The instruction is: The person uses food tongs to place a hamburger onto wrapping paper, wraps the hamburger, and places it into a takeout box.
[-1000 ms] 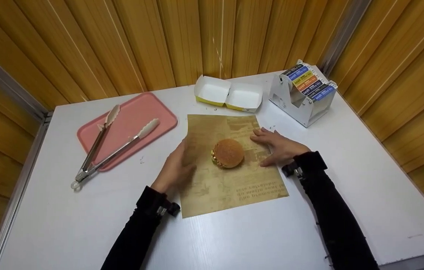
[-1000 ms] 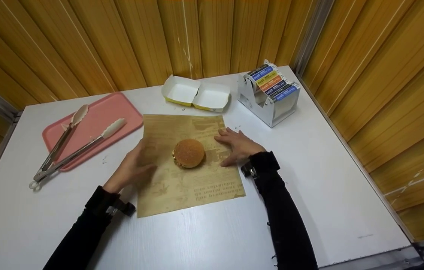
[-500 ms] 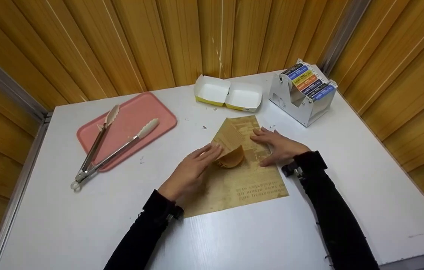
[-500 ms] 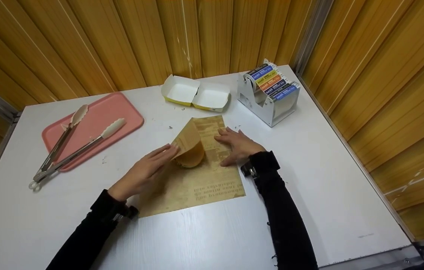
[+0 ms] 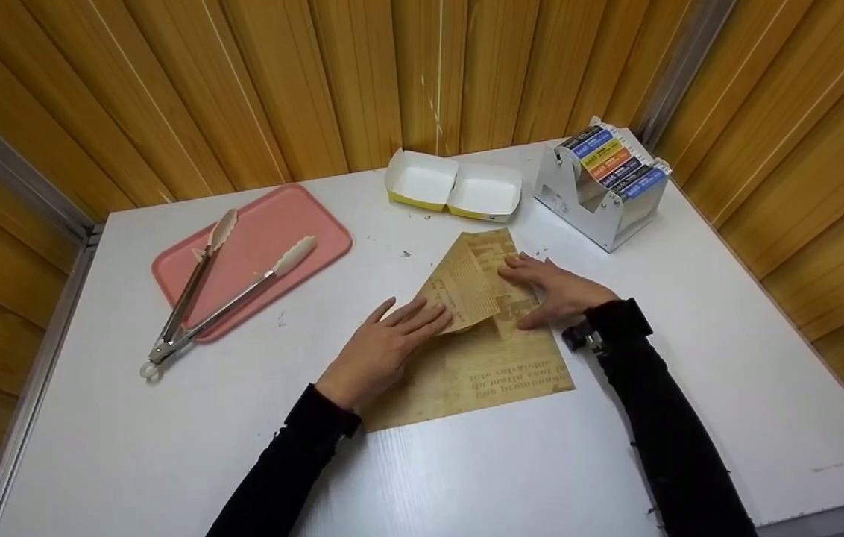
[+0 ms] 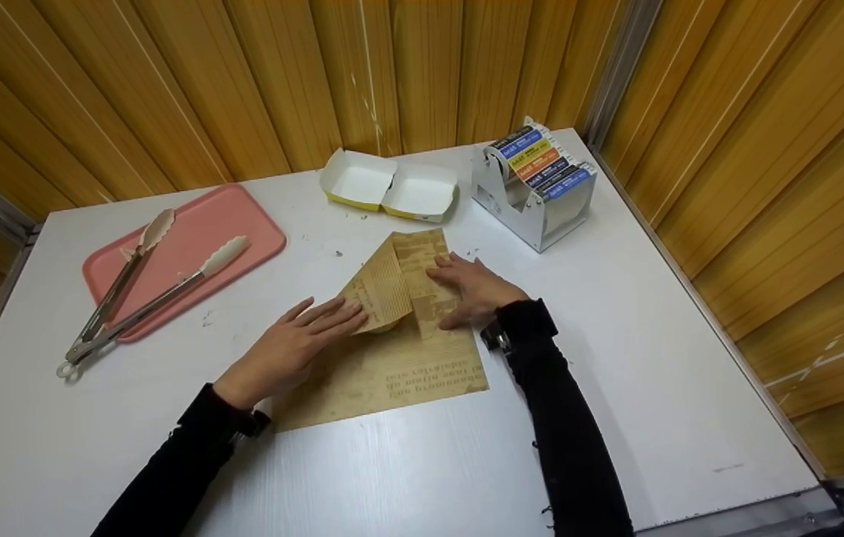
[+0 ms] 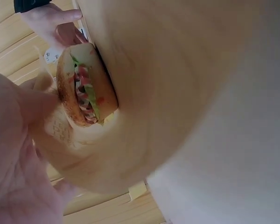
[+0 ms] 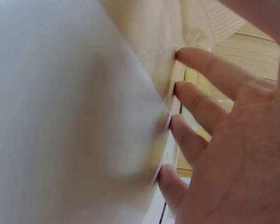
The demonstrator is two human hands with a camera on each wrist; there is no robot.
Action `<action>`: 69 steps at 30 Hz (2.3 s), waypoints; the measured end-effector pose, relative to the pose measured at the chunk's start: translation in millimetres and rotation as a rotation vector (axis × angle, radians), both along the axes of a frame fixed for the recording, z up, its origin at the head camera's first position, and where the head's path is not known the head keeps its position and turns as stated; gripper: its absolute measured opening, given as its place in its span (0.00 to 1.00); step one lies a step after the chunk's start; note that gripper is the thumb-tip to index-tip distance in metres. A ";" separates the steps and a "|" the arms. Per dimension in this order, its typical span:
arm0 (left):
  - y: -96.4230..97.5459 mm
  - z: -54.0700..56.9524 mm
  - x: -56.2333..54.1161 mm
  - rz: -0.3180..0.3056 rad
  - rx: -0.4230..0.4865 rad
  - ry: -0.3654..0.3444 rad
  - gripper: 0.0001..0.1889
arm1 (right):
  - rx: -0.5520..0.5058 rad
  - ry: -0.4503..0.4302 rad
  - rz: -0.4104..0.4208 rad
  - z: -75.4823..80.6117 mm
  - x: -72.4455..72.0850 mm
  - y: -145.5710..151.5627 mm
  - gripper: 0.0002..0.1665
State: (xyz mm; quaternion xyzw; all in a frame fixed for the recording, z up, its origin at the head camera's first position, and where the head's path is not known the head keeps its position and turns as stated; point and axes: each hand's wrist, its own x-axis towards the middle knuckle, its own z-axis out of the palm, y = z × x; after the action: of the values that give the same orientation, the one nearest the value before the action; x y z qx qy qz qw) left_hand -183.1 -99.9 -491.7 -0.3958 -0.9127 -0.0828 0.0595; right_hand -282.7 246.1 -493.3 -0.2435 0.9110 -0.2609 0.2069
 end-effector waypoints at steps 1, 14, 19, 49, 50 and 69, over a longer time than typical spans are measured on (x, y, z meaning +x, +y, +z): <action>-0.7 0.2 -0.3 -0.003 -0.004 0.003 0.48 | -0.014 0.017 -0.008 3.0 0.3 -1.9 0.54; -6.8 1.6 -2.8 -0.023 0.010 0.062 0.43 | -0.048 0.179 0.149 24.7 25.5 -74.0 0.43; -8.0 1.5 -4.2 -0.026 0.023 0.060 0.42 | 0.010 0.110 0.119 14.0 23.8 -72.4 0.46; 8.3 6.2 -1.3 -0.028 -0.014 -0.060 0.35 | -0.069 -0.011 0.114 5.3 21.1 -57.4 0.60; 11.1 7.2 -3.8 -0.023 0.005 -0.069 0.34 | -0.069 -0.016 0.111 4.8 21.2 -57.1 0.60; 28.3 9.7 -13.7 0.018 -0.056 -0.055 0.31 | -0.073 0.042 0.062 17.7 25.3 -35.7 0.71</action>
State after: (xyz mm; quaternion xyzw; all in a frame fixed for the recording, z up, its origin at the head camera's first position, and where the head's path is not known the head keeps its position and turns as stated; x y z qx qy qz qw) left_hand -196.8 -71.6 -482.0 -0.3865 -0.9195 -0.0674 0.0241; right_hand -257.3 210.4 -475.6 -0.2843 0.8971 -0.2822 0.1866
